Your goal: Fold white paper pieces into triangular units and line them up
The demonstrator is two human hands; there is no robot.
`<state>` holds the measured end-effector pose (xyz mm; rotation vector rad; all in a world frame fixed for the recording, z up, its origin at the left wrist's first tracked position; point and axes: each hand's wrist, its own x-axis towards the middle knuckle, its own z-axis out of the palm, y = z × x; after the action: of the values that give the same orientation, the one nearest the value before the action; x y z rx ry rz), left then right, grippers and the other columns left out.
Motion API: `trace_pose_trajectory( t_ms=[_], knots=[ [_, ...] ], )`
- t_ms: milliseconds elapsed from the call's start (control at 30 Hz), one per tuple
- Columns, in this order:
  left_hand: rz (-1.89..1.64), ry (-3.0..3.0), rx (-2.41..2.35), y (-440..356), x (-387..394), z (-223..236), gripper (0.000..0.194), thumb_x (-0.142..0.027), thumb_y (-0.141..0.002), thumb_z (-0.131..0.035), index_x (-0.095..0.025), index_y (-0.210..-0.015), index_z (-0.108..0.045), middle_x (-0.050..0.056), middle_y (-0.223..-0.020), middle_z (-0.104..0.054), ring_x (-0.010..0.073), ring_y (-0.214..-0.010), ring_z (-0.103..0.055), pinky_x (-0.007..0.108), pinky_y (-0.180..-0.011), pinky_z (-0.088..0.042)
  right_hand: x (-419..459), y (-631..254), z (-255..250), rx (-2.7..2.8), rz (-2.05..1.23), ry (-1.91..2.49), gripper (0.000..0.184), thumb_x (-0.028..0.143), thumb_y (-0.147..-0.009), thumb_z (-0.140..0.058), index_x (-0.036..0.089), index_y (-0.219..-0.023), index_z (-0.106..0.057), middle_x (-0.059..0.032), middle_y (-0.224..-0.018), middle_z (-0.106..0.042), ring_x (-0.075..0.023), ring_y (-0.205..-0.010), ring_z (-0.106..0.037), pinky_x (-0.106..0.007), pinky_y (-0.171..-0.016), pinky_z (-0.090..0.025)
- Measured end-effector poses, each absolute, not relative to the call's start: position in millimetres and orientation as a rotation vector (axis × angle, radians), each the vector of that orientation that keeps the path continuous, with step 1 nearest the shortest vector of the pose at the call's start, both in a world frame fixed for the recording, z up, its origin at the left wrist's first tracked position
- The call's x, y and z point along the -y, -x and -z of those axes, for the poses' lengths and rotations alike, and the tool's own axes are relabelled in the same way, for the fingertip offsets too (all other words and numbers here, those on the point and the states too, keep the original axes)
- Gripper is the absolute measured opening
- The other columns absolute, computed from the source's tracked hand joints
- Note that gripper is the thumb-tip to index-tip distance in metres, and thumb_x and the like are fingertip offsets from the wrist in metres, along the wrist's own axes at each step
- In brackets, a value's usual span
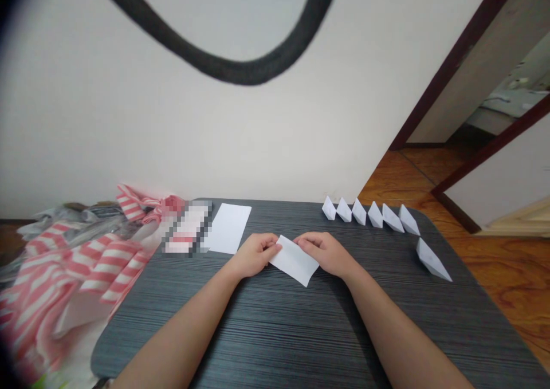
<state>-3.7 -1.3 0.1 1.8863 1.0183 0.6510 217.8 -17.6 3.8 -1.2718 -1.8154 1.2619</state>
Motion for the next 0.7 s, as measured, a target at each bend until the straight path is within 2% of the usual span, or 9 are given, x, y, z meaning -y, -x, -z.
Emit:
trace_pose_trajectory(
  t_ms=[200, 367, 533, 700],
  knots=[
    [-0.542, -2.087, -0.997, 4, 3, -3, 0.025, -0.03, -0.083, -0.043, -0.014, -0.072, -0.059, -0.003, -0.058, -0.049, 0.0085, -0.054, -0.041, 0.02, -0.05, -0.027, 15, -212, 1, 1.811, -1.421, 1.293, 0.03, 0.037, -0.081, -0.056, 0.015, -0.099, -0.066, -0.0043, -0.076, -0.068, -0.0142, -0.061, -0.057, -0.022, -0.051, -0.04],
    [-0.518, -2.167, -0.977, 4, 3, -3, 0.026, -0.029, -0.083, -0.043, -0.014, -0.065, -0.054, -0.003, -0.056, -0.045, 0.0077, -0.053, -0.039, 0.02, -0.05, -0.024, 16, -203, 4, 1.833, -1.301, 1.326, 0.024, 0.035, -0.079, -0.057, 0.015, -0.087, -0.068, -0.0024, -0.067, -0.065, -0.0123, -0.056, -0.054, -0.021, -0.048, -0.037],
    [-0.497, -2.19, -0.98, 4, 3, -1, 0.026, -0.029, -0.084, -0.042, -0.014, -0.066, -0.054, -0.003, -0.057, -0.046, 0.0077, -0.053, -0.039, 0.02, -0.05, -0.023, 15, -199, 5, 1.912, -1.09, 1.386, 0.027, 0.036, -0.081, -0.053, 0.015, -0.075, -0.068, -0.0018, -0.062, -0.062, -0.0125, -0.055, -0.052, -0.021, -0.048, -0.035],
    [-0.475, -2.196, -0.96, 4, 3, -1, 0.026, -0.029, -0.084, -0.042, -0.014, -0.067, -0.056, -0.003, -0.057, -0.048, 0.0081, -0.054, -0.04, 0.021, -0.05, -0.024, 14, -196, 6, 1.955, -1.047, 1.32, 0.022, 0.031, -0.083, -0.052, 0.017, -0.08, -0.068, -0.0019, -0.073, -0.067, -0.0141, -0.066, -0.057, -0.022, -0.057, -0.04]
  ],
)
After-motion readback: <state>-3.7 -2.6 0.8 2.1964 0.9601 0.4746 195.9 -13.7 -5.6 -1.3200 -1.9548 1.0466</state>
